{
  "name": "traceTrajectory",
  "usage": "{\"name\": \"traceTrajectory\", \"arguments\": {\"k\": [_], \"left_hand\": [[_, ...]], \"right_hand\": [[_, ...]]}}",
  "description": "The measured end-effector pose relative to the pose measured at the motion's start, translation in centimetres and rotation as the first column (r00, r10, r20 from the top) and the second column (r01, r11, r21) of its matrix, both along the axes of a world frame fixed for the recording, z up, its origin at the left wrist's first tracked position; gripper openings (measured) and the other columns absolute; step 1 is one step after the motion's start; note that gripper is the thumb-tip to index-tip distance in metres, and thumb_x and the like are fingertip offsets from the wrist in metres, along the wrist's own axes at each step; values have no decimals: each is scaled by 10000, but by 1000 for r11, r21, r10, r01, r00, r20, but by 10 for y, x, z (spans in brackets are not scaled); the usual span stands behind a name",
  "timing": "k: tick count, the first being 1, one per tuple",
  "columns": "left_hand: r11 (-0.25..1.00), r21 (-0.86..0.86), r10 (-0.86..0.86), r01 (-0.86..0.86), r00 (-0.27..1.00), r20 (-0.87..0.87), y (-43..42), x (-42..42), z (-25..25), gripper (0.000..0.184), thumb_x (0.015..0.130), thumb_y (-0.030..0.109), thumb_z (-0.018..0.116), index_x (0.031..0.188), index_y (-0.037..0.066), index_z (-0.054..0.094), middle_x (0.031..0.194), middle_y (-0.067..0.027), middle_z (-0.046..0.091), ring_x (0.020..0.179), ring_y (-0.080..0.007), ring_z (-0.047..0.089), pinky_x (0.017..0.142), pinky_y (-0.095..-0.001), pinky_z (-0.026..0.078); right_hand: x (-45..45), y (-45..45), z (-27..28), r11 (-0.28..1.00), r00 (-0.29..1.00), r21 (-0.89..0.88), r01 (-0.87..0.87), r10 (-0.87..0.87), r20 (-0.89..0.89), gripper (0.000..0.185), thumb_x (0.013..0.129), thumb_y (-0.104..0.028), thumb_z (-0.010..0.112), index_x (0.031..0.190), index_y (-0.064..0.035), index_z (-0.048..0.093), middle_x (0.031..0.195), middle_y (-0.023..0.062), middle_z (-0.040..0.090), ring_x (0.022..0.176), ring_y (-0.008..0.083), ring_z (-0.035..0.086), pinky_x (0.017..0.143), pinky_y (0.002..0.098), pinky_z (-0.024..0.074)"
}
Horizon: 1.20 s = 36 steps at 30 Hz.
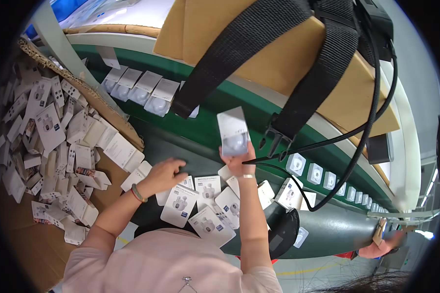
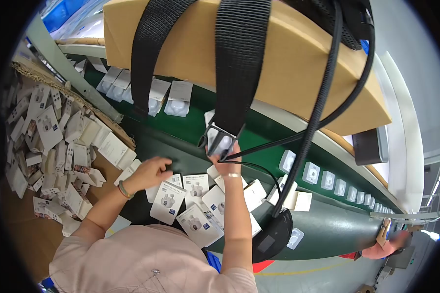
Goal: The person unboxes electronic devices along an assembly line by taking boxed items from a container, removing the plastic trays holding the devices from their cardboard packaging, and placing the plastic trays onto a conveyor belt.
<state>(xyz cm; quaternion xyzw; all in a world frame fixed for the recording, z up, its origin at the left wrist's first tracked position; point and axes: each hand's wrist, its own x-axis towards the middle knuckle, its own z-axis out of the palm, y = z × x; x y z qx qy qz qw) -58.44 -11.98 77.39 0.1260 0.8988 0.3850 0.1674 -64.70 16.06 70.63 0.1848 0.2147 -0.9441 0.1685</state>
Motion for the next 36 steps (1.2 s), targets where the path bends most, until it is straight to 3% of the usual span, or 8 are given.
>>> {"name": "traceTrajectory", "arguments": {"k": [4, 7, 15, 19, 23, 27, 29, 36], "left_hand": [[958, -272, -108, 94, 994, -35, 0, 46, -1, 668, 702, 438, 731, 1220, 65, 534, 1094, -182, 527, 963, -350, 571, 773, -430, 498], [940, -336, -104, 62, 989, -108, 14, 63, -3, 737, 681, 461, 741, 1258, 69, 504, 1155, -188, 481, 989, -351, 538, 751, -442, 497], [895, -404, -251, 191, 963, -101, 36, 78, -21, 813, 643, 489, 752, 1271, 44, 490, 1272, -234, 421, 1064, -349, 478, 747, -459, 502], [892, -422, -247, 165, 958, -147, 40, 74, -17, 715, 639, 449, 762, 1166, 25, 531, 1108, -167, 477, 1033, -302, 483, 757, -417, 490], [899, -381, -245, 216, 969, -29, 37, 65, -18, 624, 649, 383, 767, 1089, -7, 560, 1065, -171, 469, 1030, -333, 508, 780, -428, 490], [921, -305, -241, 241, 970, 36, 19, 52, -14, 533, 668, 344, 759, 1029, -3, 577, 1019, -184, 530, 947, -358, 569, 757, -426, 500], [988, -75, -134, 134, 991, 9, 5, 40, -9, 445, 700, 308, 741, 994, 14, 584, 952, -183, 598, 859, -373, 609, 738, -418, 501], [934, 214, 272, -286, 958, 93, -21, -6, 4, 531, 833, 189, 672, 1298, 56, 455, 812, -81, 576, 710, -153, 547, 631, -294, 453]], "right_hand": [[-50, -41, -57, 949, 980, 283, 137, -88, -179, 611, 820, -452, 612, 1286, -90, 455, 1269, 173, 484, 1144, 396, 479, 956, 560, 425], [-66, -67, -50, 978, 972, -74, 193, -181, 148, 616, 817, -444, 609, 1301, -99, 450, 1296, 178, 468, 1166, 409, 467, 973, 581, 398], [-87, -103, -68, 971, 949, 41, 238, -241, 204, 691, 908, -571, 426, 1326, -22, 395, 1308, 219, 442, 1194, 438, 441, 1003, 613, 365], [-99, -98, -101, 902, 906, 400, -165, -22, 423, 716, 918, -518, 467, 1251, 111, 397, 1131, 274, 562, 848, 395, 644, 676, 394, 580], [-70, -31, -64, 137, 992, 990, 44, 115, -60, 387, 871, -284, 591, 1102, 27, 585, 936, 184, 652, 753, 243, 637, 623, 342, 505], [-33, 82, -7, -705, 927, 695, 139, -154, -342, 473, 707, -249, 743, 1080, -6, 582, 1052, 192, 597, 1056, 361, 532, 936, 460, 397], [-22, 148, -46, -856, 943, 503, -119, -256, -212, 730, 703, -325, 755, 1284, -28, 428, 1297, 263, 407, 1207, 420, 384, 1007, 491, 349], [-11, 187, -33, -610, 900, 665, -431, -346, 266, 1061, 587, -506, 807, 1428, -158, 261, 1447, 243, 219, 1296, 427, 302, 1031, 496, 344]]}}
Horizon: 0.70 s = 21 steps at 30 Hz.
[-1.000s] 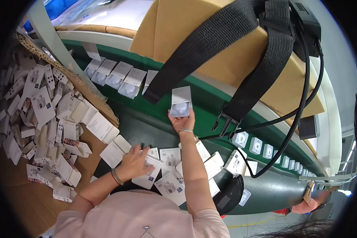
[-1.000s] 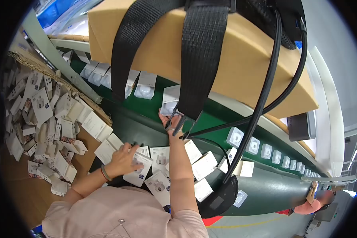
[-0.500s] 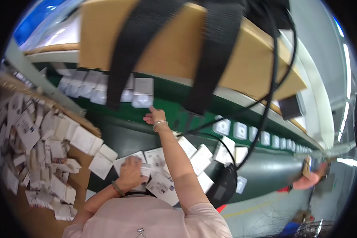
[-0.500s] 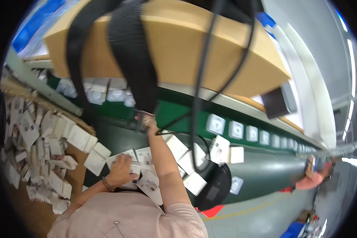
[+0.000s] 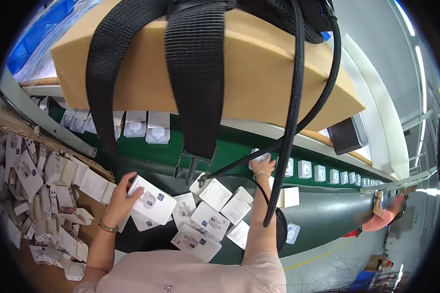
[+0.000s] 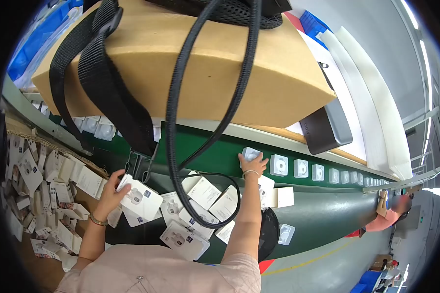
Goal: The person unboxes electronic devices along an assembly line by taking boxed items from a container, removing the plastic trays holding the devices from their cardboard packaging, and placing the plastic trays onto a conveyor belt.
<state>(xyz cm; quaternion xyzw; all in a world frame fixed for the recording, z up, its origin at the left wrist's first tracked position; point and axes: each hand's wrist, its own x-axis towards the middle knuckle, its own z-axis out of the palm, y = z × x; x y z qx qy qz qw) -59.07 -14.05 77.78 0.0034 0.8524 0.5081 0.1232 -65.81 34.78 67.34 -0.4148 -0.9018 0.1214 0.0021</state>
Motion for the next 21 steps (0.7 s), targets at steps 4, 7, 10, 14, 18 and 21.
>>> {"name": "traceTrajectory", "arguments": {"k": [4, 7, 10, 14, 18, 21], "left_hand": [[890, 422, 161, -172, 985, 62, 21, -15, -10, 430, 906, 76, 576, 1318, 48, 455, 1023, -32, 600, 890, -94, 555, 774, -231, 463], [809, 495, 289, -316, 948, 134, 20, -29, -35, 447, 914, 114, 587, 1340, 84, 457, 968, -8, 586, 818, -57, 526, 711, -191, 432], [780, 543, 252, -312, 950, 184, 19, -43, -41, 462, 920, 127, 583, 1360, 103, 447, 957, -5, 578, 804, -61, 536, 707, -201, 453], [627, 652, 169, -427, 891, 421, 35, -47, -20, 414, 956, 172, 510, 1366, 144, 454, 1020, -22, 593, 805, -102, 581, 711, -282, 510], [778, 535, 21, -329, 865, 502, 25, -48, -23, 376, 968, 219, 474, 1342, 182, 473, 1097, -49, 614, 834, -164, 632, 705, -362, 545], [833, 503, -90, -231, 840, 536, 17, -45, -16, 404, 939, 223, 536, 1325, 119, 473, 1112, -76, 609, 818, -181, 644, 716, -353, 548]], "right_hand": [[1, -11, -20, 996, 999, 81, 28, -30, 20, 892, 697, -522, 709, 1399, -135, 320, 1421, 249, 268, 1234, 425, 377, 968, 496, 403], [1, -15, -23, 965, 926, -37, -260, 238, -295, 623, 839, -459, 580, 1325, -94, 444, 1253, 224, 494, 1085, 371, 539, 857, 480, 470], [35, -92, 64, 133, 943, -948, -291, -131, -307, 571, 880, -432, 538, 1300, -53, 463, 1236, 185, 547, 1108, 315, 561, 862, 480, 488], [87, -160, 83, -410, 941, -853, -323, -238, -241, 579, 898, -429, 514, 1312, -32, 437, 1233, 180, 558, 1095, 321, 580, 860, 465, 500], [108, -176, 78, -407, 950, -858, -313, -151, -275, 609, 894, -432, 531, 1324, -13, 430, 1254, 140, 551, 1175, 264, 524, 926, 404, 453], [117, -189, 89, -98, 919, -914, -394, -54, -391, 682, 869, -432, 567, 1371, -6, 388, 1277, 123, 533, 1195, 235, 500, 998, 341, 381]]}}
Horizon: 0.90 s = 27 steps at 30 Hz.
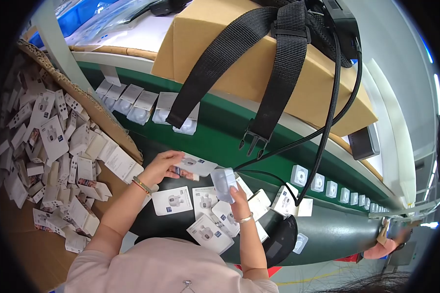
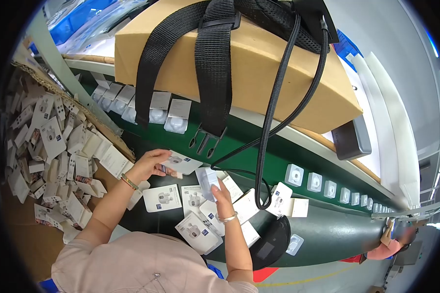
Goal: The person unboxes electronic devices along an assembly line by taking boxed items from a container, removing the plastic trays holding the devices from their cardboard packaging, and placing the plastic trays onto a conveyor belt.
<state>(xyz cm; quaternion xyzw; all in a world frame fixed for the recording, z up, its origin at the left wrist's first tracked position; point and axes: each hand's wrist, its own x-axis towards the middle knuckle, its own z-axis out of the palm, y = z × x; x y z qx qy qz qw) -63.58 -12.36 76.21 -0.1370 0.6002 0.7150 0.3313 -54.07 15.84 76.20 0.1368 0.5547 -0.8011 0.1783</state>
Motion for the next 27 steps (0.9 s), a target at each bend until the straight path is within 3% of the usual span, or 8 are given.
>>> {"name": "traceTrajectory", "arguments": {"k": [4, 6, 10, 12, 18, 23, 25, 27], "left_hand": [[963, 231, -115, 138, 987, -109, -5, 11, 4, 488, 828, 150, 700, 1232, -51, 515, 1167, -141, 549, 804, -165, 643, 718, -263, 536], [977, 64, -158, 203, 894, -419, -4, 14, -1, 491, 817, 119, 709, 1245, -28, 519, 1092, -117, 595, 775, -150, 643, 678, -235, 529], [972, -37, -231, 231, 919, -320, -7, 6, 29, 406, 854, 123, 668, 1227, 11, 555, 828, -21, 628, 581, -46, 540, 509, -187, 431], [916, -125, -398, 380, 829, -392, -12, 0, 37, 389, 873, 154, 648, 1230, 29, 561, 770, 10, 600, 543, -26, 445, 486, -185, 370], [820, -169, -566, 547, 730, -384, -16, -15, 42, 339, 898, 181, 608, 1206, 41, 585, 771, 37, 577, 578, -19, 410, 490, -181, 330], [805, -83, -564, 587, 714, -415, 0, -13, 40, 342, 907, 184, 595, 1213, 32, 575, 863, 31, 574, 651, -26, 450, 544, -187, 368], [805, -67, -556, 589, 710, -433, 3, -13, 35, 342, 911, 187, 590, 1217, 36, 572, 893, 29, 575, 673, -28, 465, 565, -188, 384], [915, -136, -398, 380, 792, -463, 7, -15, 37, 339, 904, 194, 602, 1209, 49, 575, 928, 16, 578, 676, -35, 490, 583, -192, 414]], "right_hand": [[4, -1, 8, 999, 1000, -32, -3, 3, -9, 745, 858, -417, 575, 1420, -2, 316, 1350, 131, 475, 1261, 246, 441, 1047, 352, 327], [4, 3, 12, 997, 997, 48, -63, 65, -42, 783, 850, -432, 573, 1438, -7, 278, 1406, 140, 414, 1308, 258, 381, 1068, 365, 297], [2, 15, 10, 979, 984, 177, -103, 126, -127, 925, 758, -524, 655, 1455, -62, 261, 1372, 124, 439, 1265, 242, 427, 1025, 362, 349], [1, 18, 20, 973, 978, 103, -208, 209, 8, 939, 757, -541, 648, 1469, -85, 241, 1377, 130, 430, 1274, 243, 416, 1018, 360, 358], [5, 11, 22, 926, 910, -170, -336, 366, 195, 817, 801, -557, 604, 1401, -59, 360, 1296, 134, 516, 1183, 255, 514, 954, 396, 436], [8, -2, 9, 927, 902, -251, -280, 343, 261, 717, 853, -565, 540, 1334, -46, 423, 1168, 143, 591, 1034, 257, 609, 851, 422, 510], [5, -2, 1, 853, 904, -414, -319, 405, 138, 737, 862, -604, 494, 1337, -45, 418, 1188, 167, 582, 1002, 295, 626, 813, 446, 530], [-8, 0, -3, 826, 912, -484, -288, 391, 125, 742, 862, -617, 480, 1333, -48, 420, 1200, 178, 576, 999, 320, 626, 789, 457, 537]]}}
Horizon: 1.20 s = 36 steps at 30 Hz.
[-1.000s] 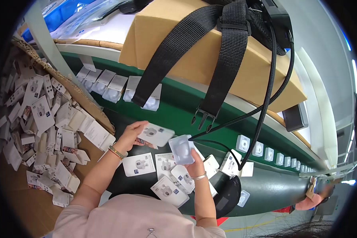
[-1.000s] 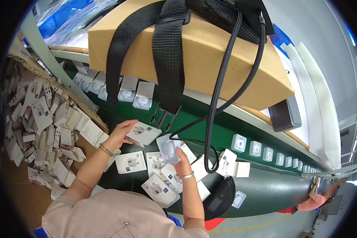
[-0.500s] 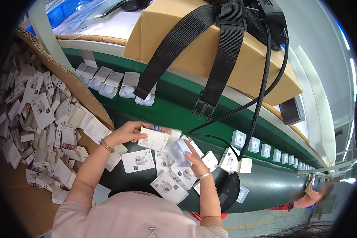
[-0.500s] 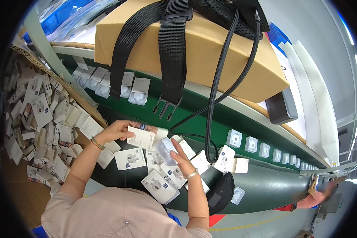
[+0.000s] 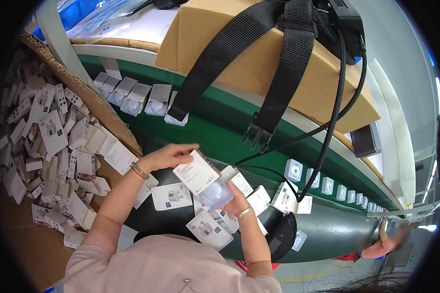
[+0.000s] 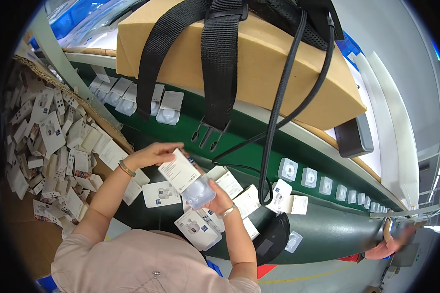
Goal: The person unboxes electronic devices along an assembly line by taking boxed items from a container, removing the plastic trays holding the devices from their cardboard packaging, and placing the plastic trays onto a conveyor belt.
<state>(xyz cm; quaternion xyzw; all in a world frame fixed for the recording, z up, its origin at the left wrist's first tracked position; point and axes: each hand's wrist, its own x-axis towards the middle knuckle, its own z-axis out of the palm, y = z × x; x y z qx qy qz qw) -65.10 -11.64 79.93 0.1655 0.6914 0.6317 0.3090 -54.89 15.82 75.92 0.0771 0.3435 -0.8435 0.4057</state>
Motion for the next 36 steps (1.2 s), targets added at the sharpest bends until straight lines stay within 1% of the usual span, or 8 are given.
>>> {"name": "traceTrajectory", "arguments": {"k": [4, 9, 16, 21, 26, 33, 35, 36], "left_hand": [[878, -102, 400, -468, 834, -380, -6, 11, -37, 388, 819, 198, 691, 1151, 25, 588, 928, -47, 593, 617, -94, 518, 576, -244, 448], [763, -636, -202, -115, 892, -404, -14, 91, -41, 899, 649, 296, 803, 1381, 35, 352, 1298, -208, 432, 1187, -387, 422, 1017, -429, 376], [610, -772, -406, -176, 767, -497, 21, 131, -64, 1020, 597, 322, 830, 1430, 86, 292, 1336, -258, 353, 1237, -410, 342, 1061, -494, 254], [548, -822, -496, -157, 731, -470, 37, 123, -65, 980, 606, 307, 818, 1421, 105, 313, 1296, -251, 383, 1183, -391, 382, 1023, -491, 289], [536, -833, -461, -140, 778, -427, 33, 117, -51, 978, 584, 231, 812, 1420, 142, 314, 1264, -256, 397, 1155, -413, 386, 973, -470, 368], [859, -308, 343, -409, 907, -246, -3, 83, -5, 596, 648, -7, 619, 1228, 39, 487, 1122, -198, 580, 1107, -318, 556, 913, -340, 456], [783, 149, 584, -604, 796, 159, -12, 74, -24, 552, 708, -4, 626, 1239, 53, 486, 1119, -131, 608, 1066, -265, 589, 935, -293, 433], [693, 233, 643, -682, 731, 230, -13, 67, -32, 550, 733, 10, 637, 1257, 84, 488, 1137, -114, 605, 1067, -272, 587, 947, -295, 424]], "right_hand": [[-55, -7, -30, 944, 955, -152, 291, -277, 110, 708, 853, -622, 469, 1277, -55, 464, 1225, 215, 554, 1018, 429, 588, 770, 512, 535], [-141, -39, -68, 898, 900, -73, 435, -430, 72, 719, 873, -630, 436, 1349, -94, 396, 1296, 183, 485, 1103, 417, 541, 858, 541, 507], [-163, -44, -156, 664, 877, 614, 426, -469, -103, 587, 870, -488, 579, 1155, 23, 530, 994, 173, 627, 766, 314, 659, 628, 342, 558], [-103, 55, -76, -44, 627, 626, 779, 11, -779, 378, 779, -259, 689, 1004, 39, 634, 964, 197, 662, 916, 305, 639, 819, 378, 495], [-85, 203, -101, -808, 910, 486, 332, 139, -391, 846, 697, -467, 739, 1335, -38, 387, 1371, 275, 350, 1252, 409, 367, 1011, 505, 332], [-91, 209, -94, -761, 965, 611, 217, 71, -254, 627, 702, -400, 702, 1234, -139, 498, 1215, 154, 465, 1054, 375, 502, 862, 474, 467], [-95, 202, -97, -616, 921, 704, 353, 97, -377, 606, 733, -408, 668, 1250, -136, 508, 1271, 139, 457, 1082, 354, 505, 855, 485, 469], [-93, 196, -97, -144, 896, 888, 436, -20, -443, 604, 783, -426, 624, 1298, -148, 479, 1364, 144, 395, 1128, 341, 494, 885, 498, 449]]}}
